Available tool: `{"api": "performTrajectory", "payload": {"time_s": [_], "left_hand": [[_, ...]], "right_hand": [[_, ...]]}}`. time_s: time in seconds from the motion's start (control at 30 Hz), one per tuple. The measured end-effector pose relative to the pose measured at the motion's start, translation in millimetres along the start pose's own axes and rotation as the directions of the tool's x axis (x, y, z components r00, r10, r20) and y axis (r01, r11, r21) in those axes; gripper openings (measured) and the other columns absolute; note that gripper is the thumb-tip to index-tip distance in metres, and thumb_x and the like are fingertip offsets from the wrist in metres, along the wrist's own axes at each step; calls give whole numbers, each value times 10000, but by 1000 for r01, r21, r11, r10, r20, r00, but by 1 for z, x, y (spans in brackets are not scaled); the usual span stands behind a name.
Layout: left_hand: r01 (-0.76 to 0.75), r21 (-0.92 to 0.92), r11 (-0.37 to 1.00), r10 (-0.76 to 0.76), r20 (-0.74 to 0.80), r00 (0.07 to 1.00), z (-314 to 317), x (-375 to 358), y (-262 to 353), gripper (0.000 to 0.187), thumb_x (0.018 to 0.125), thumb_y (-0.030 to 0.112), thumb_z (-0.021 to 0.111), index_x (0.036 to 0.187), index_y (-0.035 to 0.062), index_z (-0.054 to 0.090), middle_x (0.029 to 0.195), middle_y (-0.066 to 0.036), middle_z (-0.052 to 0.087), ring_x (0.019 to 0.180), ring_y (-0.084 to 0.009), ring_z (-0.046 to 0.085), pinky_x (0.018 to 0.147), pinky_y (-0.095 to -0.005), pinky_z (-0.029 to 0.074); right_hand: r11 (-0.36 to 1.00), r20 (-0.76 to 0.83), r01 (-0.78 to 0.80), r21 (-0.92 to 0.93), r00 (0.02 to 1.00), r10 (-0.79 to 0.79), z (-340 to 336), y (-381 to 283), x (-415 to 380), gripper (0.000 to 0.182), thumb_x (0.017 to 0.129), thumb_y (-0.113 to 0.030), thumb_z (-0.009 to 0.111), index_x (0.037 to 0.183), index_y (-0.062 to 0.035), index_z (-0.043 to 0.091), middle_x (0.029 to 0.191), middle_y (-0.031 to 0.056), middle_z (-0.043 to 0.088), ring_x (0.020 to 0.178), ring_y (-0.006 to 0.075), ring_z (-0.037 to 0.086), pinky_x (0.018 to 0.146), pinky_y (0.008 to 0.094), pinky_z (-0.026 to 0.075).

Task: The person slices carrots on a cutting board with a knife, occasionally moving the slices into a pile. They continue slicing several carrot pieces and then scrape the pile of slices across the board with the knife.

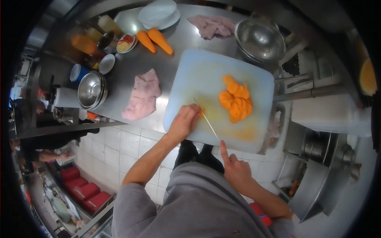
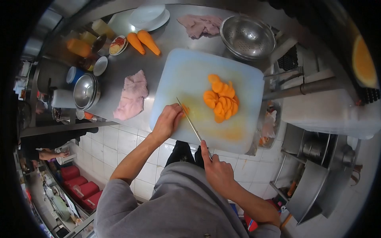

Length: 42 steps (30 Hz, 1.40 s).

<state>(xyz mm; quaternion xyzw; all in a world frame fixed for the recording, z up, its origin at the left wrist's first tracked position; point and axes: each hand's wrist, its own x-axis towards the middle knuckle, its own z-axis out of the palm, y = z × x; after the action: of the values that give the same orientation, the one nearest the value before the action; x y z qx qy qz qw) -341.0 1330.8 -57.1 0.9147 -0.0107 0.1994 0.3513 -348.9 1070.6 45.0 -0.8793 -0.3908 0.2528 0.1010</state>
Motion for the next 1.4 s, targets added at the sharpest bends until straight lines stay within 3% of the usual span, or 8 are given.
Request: {"api": "performTrajectory", "payload": {"time_s": [0.2,0.3,0.4,0.63,0.97,1.17,1.4], "left_hand": [[-11,-49,999,10,-21,1000,-1,-1,1,287,869,-5,689,1134,31,585,1101,-154,638,962,-347,607,826,-401,511],[-14,-52,999,12,-30,999,-3,2,-1,270,870,-5,687,1119,28,588,1085,-154,637,956,-347,608,822,-398,512],[-50,-84,995,46,-48,998,0,1,-1,259,866,-1,691,1103,27,590,1078,-152,634,964,-345,608,826,-397,511],[-32,-24,999,31,-37,999,-2,-1,1,255,864,7,696,1094,30,590,1077,-147,636,974,-342,614,830,-398,513],[-41,-41,998,39,-49,998,-3,0,-1,265,873,7,694,1117,26,593,1083,-151,638,966,-336,615,828,-394,512],[-48,-64,997,45,-51,998,-4,-1,0,244,876,11,697,1099,22,600,1072,-154,641,951,-335,619,818,-392,517],[-55,-19,998,53,-88,995,2,-6,-4,233,865,12,707,1071,21,599,1065,-154,644,948,-336,628,816,-390,523]], "right_hand": [[1000,-1,20,19,1000,-20,19,12,26,857,807,-4,572,1578,-29,198,754,195,594,521,357,621,507,489,528],[997,-109,80,-13,991,-81,33,24,45,878,800,5,581,1583,-50,190,747,195,596,563,374,632,540,492,537],[1000,-70,6,22,998,-4,21,22,39,899,793,5,593,1590,-82,187,737,192,595,596,379,639,565,487,543],[999,-4,-20,-34,1000,20,-22,-5,-6,877,813,-27,589,1592,-105,194,702,165,568,506,353,624,475,483,515],[1000,-15,7,3,1000,-7,2,1,3,879,813,-20,580,1589,-67,170,720,169,578,489,347,616,463,483,512],[999,-54,-6,-34,999,4,33,14,42,891,817,-19,592,1596,-104,168,757,193,591,567,376,632,525,509,524],[1000,-42,7,-6,999,-7,-7,3,16,894,815,-16,585,1600,-134,173,756,195,582,582,384,634,525,515,512]]}}
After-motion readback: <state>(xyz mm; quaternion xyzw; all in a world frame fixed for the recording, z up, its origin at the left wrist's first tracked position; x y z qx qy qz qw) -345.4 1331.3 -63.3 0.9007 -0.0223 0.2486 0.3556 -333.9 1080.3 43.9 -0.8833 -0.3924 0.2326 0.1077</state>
